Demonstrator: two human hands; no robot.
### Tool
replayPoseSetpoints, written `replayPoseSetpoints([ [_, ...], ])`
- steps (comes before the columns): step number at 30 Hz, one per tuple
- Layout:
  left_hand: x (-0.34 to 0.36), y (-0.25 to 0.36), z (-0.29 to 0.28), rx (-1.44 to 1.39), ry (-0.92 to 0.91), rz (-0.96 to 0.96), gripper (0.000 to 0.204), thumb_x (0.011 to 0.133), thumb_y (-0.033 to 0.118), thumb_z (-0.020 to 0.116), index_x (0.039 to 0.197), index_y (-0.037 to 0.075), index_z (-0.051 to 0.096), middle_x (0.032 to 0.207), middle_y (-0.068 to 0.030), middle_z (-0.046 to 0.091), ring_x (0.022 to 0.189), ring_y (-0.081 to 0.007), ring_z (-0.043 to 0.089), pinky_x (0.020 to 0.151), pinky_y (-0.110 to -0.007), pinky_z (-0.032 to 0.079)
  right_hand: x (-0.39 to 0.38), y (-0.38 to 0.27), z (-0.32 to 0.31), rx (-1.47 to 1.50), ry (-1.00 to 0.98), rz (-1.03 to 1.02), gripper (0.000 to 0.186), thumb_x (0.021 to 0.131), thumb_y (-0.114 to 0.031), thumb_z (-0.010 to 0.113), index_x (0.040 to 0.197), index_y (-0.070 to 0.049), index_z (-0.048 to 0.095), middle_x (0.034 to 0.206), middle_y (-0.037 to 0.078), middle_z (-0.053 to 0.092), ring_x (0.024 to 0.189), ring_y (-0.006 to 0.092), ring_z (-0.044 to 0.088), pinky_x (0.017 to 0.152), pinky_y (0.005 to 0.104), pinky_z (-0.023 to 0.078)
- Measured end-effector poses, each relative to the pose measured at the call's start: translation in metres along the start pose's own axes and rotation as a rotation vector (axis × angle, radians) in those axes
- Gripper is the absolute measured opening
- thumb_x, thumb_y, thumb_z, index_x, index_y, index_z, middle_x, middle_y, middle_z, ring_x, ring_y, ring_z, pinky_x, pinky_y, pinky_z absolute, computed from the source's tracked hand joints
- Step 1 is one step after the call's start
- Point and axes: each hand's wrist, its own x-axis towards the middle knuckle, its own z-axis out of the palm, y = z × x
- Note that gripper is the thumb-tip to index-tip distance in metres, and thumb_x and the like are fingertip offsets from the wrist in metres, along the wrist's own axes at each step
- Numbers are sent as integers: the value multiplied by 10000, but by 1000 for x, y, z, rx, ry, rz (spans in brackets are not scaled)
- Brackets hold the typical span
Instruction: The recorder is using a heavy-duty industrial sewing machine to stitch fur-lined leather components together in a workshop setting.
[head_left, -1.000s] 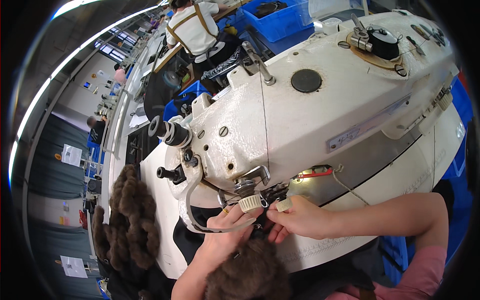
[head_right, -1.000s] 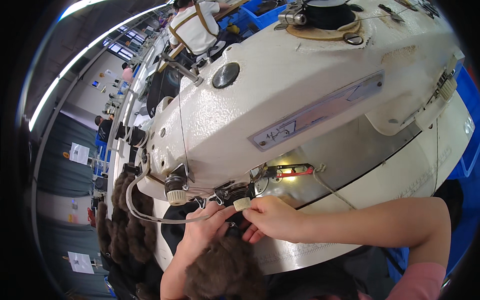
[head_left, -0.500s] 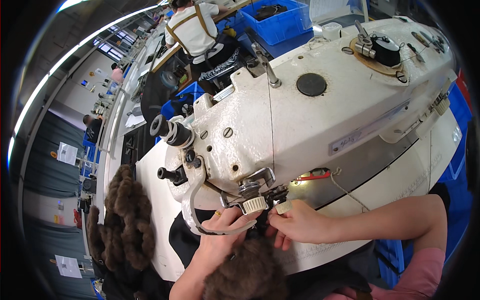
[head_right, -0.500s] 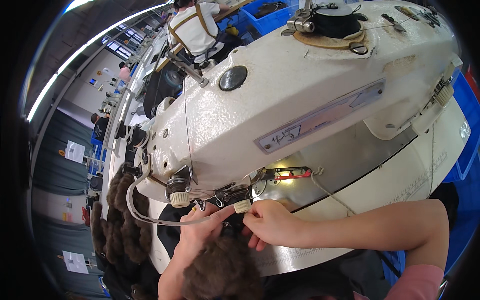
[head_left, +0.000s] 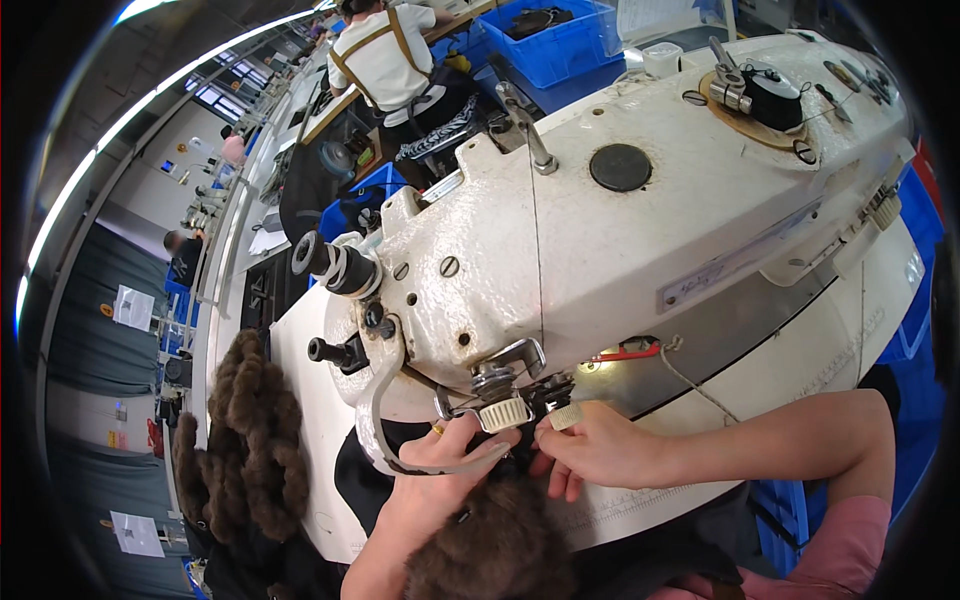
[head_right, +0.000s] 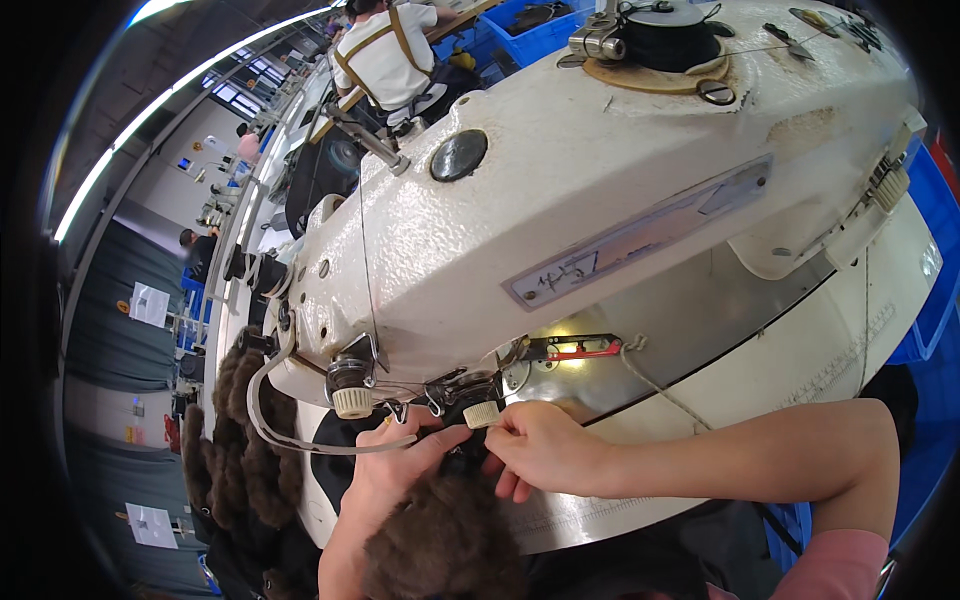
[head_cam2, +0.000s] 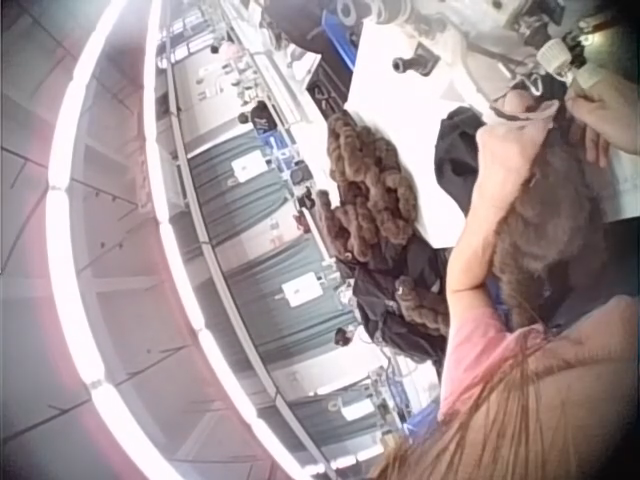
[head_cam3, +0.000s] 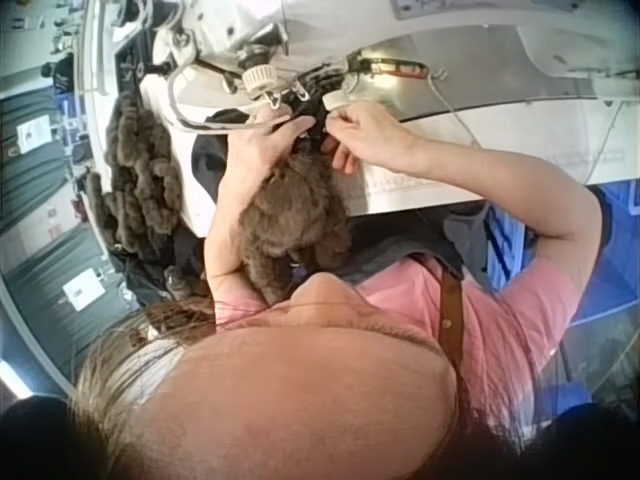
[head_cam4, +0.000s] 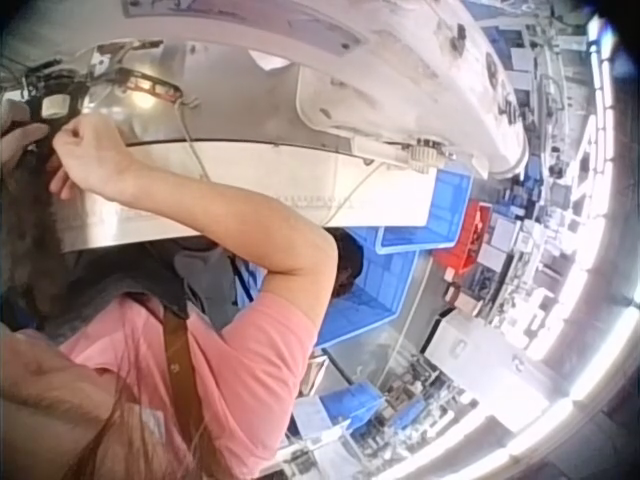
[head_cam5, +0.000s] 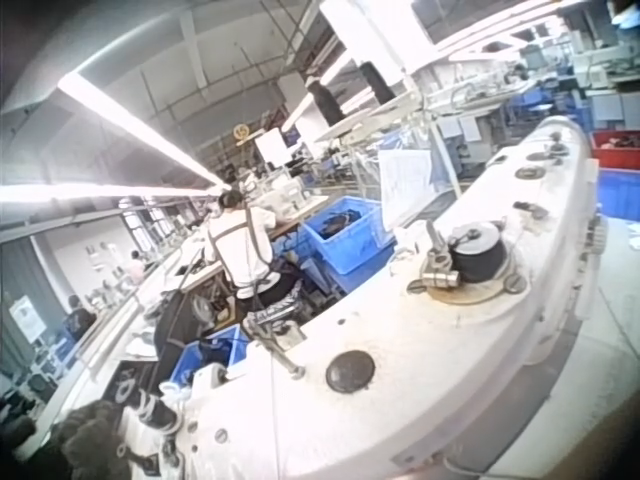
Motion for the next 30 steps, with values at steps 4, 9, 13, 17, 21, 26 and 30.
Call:
replayPoseSetpoints([
  [4, 8, 7, -12, 23, -156, 0, 430, 721, 47, 634, 1139, 143, 665, 785, -47, 458, 659, -192, 588, 504, -278, 495, -3, -2, 0, 5, -11, 0, 302, 973, -189, 442, 970, 94, 549, 895, 157, 669, 660, 181, 679, 540, 280, 549],
  [9, 3, 0, -2, 29, -82, 23, 430, 685, 35, 673, 1100, 146, 666, 833, -41, 509, 668, -199, 607, 503, -298, 509, -4, -4, -1, 10, -5, 3, 298, 972, -185, 442, 977, 93, 551, 892, 155, 667, 672, 181, 678, 551, 279, 555],
  [13, -3, -9, 12, 30, 56, 37, 441, 647, 28, 700, 1066, 162, 667, 918, -24, 584, 687, -204, 633, 516, -299, 532, -5, -9, 2, -17, 2, 32, 292, 965, -178, 453, 973, 96, 553, 898, 157, 662, 670, 186, 676, 558, 281, 559],
  [17, -1, -9, 11, 24, -5, -12, 451, 648, 26, 700, 1072, 174, 664, 948, -19, 614, 683, -204, 637, 521, -293, 535, 5, -8, 6, 48, 5, 47, 288, 959, -178, 466, 974, 97, 550, 883, 149, 653, 679, 190, 677, 564, 288, 563],
  [21, -3, -10, 16, -69, 36, -26, 457, 654, 24, 705, 1084, 171, 661, 929, -33, 645, 705, -226, 652, 548, -314, 545, 11, -1, 9, 99, -4, 31, 266, 962, -164, 460, 988, 86, 547, 865, 142, 645, 683, 195, 677, 568, 295, 566],
  [26, -4, -12, 16, -121, 26, -50, 440, 675, 20, 707, 1091, 153, 657, 910, -57, 659, 730, -260, 662, 582, -340, 556, 11, 1, 12, 228, 16, -7, 223, 979, -134, 441, 1005, 58, 551, 852, 137, 641, 691, 202, 682, 572, 294, 577],
  [30, 2, -10, 11, -186, -6, -57, 427, 691, 4, 698, 1096, 131, 650, 953, -79, 650, 787, -278, 656, 659, -356, 555, 4, -14, 1, 166, -19, 83, 241, 982, -142, 444, 1012, 78, 539, 869, 140, 636, 697, 198, 687, 578, 299, 585],
])
